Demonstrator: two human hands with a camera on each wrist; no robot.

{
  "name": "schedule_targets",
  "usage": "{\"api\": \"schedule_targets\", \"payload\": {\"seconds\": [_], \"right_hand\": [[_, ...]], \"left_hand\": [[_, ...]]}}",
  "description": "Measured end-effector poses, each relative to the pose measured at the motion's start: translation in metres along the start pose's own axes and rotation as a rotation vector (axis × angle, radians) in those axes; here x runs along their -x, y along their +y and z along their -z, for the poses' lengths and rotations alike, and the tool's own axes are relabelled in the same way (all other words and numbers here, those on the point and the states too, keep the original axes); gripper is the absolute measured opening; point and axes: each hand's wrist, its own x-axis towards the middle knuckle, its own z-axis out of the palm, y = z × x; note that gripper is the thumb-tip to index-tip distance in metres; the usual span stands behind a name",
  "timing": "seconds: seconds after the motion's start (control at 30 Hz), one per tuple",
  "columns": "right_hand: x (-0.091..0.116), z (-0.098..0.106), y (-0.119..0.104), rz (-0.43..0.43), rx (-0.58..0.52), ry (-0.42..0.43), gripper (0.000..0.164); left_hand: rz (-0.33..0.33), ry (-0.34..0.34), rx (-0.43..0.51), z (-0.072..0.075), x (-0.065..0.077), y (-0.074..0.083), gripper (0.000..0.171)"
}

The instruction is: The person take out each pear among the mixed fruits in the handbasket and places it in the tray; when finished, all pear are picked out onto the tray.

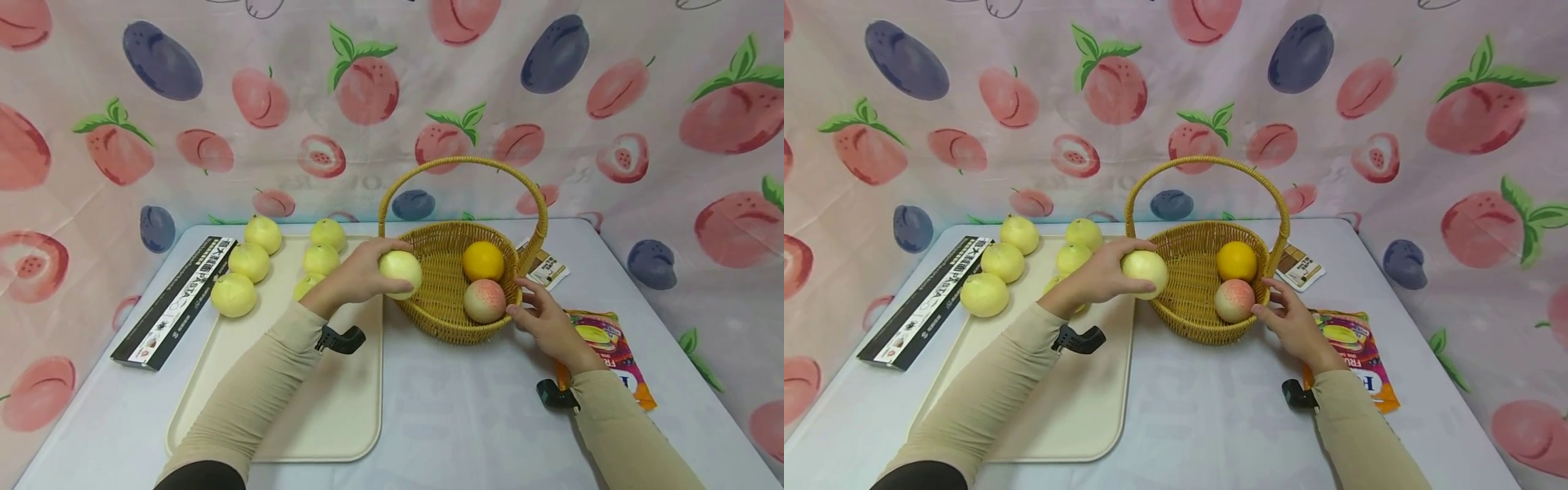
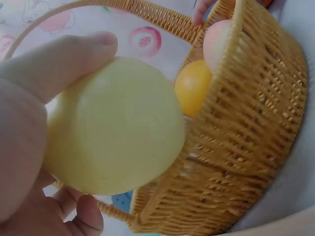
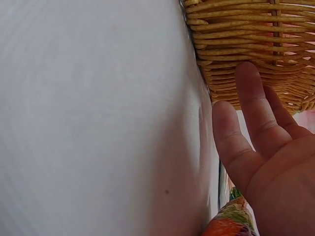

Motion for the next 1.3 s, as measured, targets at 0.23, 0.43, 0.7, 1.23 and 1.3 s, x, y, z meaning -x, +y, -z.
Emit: {"api": "schedule_targets", "payload": {"seconds": [0.23, 0.43, 0.7, 1.23, 1.3], "right_hand": [[0.0, 0.0, 0.0, 0.008, 0.006, 0.0, 0.065], [0.0, -0.002, 0.001, -0.005, -0.009, -0.002, 0.066], [-0.001, -0.002, 0.002, 0.02, -0.005, -0.001, 0.066], [0.0, -0.001, 0.001, 0.0, 0.003, -0.001, 0.067], [0.0, 0.0, 0.001, 0.001, 0.004, -0.001, 0.067]], "left_hand": [[-0.001, 0.013, 0.058, -0.007, 0.002, -0.003, 0.075], [0.06, 0.006, 0.13, -0.016, 0.005, -0.003, 0.081], [0.041, 0.022, 0.118, -0.022, 0.008, -0.002, 0.078], [-0.033, 0.008, 0.127, -0.027, 0.015, -0.004, 0.075], [-0.041, 0.011, 0.117, -0.027, 0.016, -0.004, 0.073]]}}
